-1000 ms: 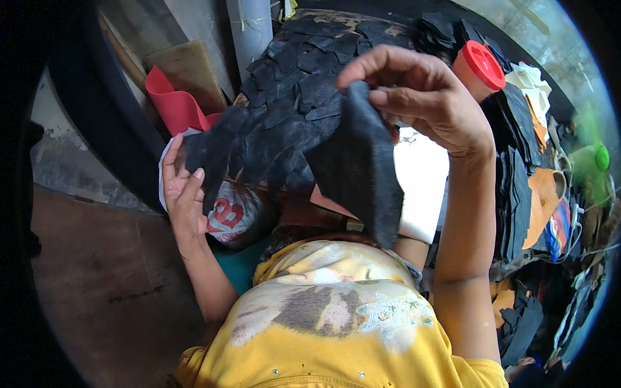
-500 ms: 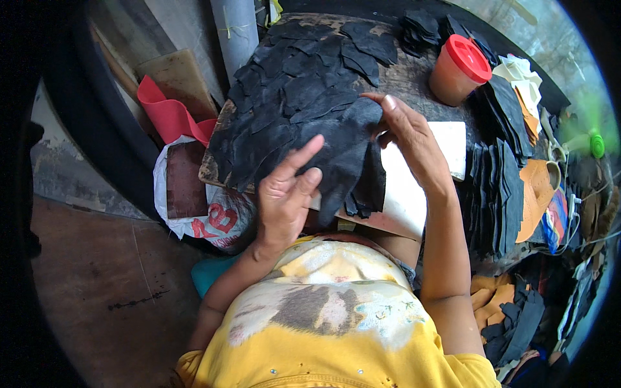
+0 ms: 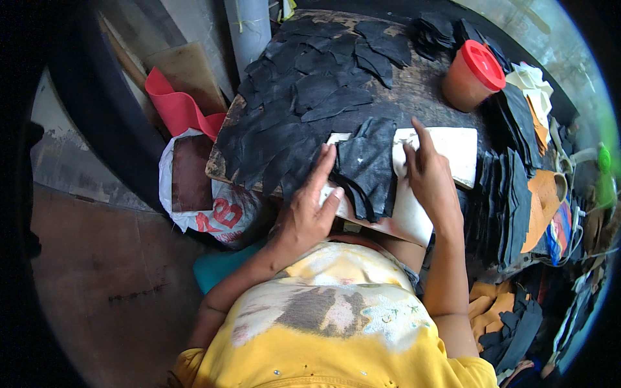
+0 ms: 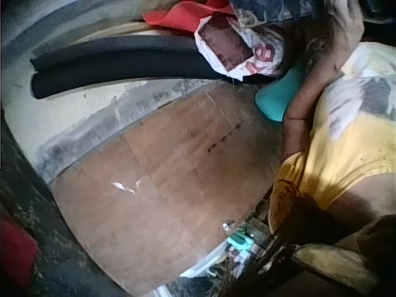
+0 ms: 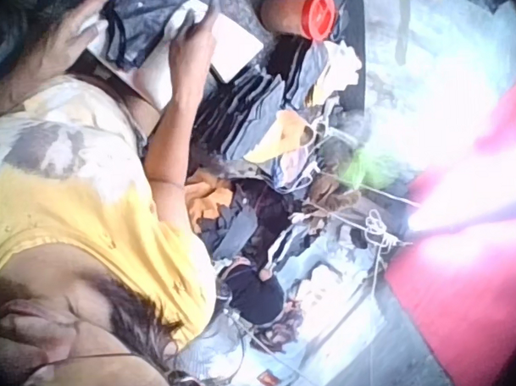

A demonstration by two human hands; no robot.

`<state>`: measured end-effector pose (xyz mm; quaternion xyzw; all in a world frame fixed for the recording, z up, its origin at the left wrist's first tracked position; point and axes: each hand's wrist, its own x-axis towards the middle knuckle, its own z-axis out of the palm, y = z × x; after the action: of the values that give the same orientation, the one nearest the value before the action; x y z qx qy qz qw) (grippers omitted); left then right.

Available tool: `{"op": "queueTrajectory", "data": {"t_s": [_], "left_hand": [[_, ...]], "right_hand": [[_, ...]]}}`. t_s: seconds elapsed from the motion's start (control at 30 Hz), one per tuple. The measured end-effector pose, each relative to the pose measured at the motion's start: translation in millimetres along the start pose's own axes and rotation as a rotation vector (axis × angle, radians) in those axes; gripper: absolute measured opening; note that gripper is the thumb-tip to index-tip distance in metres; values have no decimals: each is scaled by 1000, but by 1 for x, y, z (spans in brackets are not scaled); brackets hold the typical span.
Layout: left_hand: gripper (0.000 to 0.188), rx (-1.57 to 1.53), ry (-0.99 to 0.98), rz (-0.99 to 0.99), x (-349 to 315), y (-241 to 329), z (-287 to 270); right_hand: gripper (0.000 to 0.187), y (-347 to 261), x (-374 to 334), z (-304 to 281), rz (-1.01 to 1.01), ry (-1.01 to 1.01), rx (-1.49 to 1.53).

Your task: The person repeatedly picks up black rubber pieces from a workbench, aligns them, and stacks them into a pile. The hands handle the parts one at a time, turning and folding them before placing them on the growing stack.

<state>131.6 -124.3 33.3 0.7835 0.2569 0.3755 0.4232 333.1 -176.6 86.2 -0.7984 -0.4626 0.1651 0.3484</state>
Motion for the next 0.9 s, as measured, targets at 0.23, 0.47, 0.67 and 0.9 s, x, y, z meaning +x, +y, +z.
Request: {"op": "queueTrajectory", "data": {"t_s": [0.23,0.47,0.67,0.9], "left_hand": [[57,-58,23,44,1,-1,-5],[37,618,402,-153,25,-71,-122],[46,742,166,-209,11,-89,-135],[40,648,238,-121,1,-73,-123]], "right_hand": [[41,-26,-12,-1,-313,107,-424],[18,-68,62,64,-645,-360,-223],[35,-83,79,133,-685,-405,-425],[36,-81,80,120,-620,-572,-374]]}}
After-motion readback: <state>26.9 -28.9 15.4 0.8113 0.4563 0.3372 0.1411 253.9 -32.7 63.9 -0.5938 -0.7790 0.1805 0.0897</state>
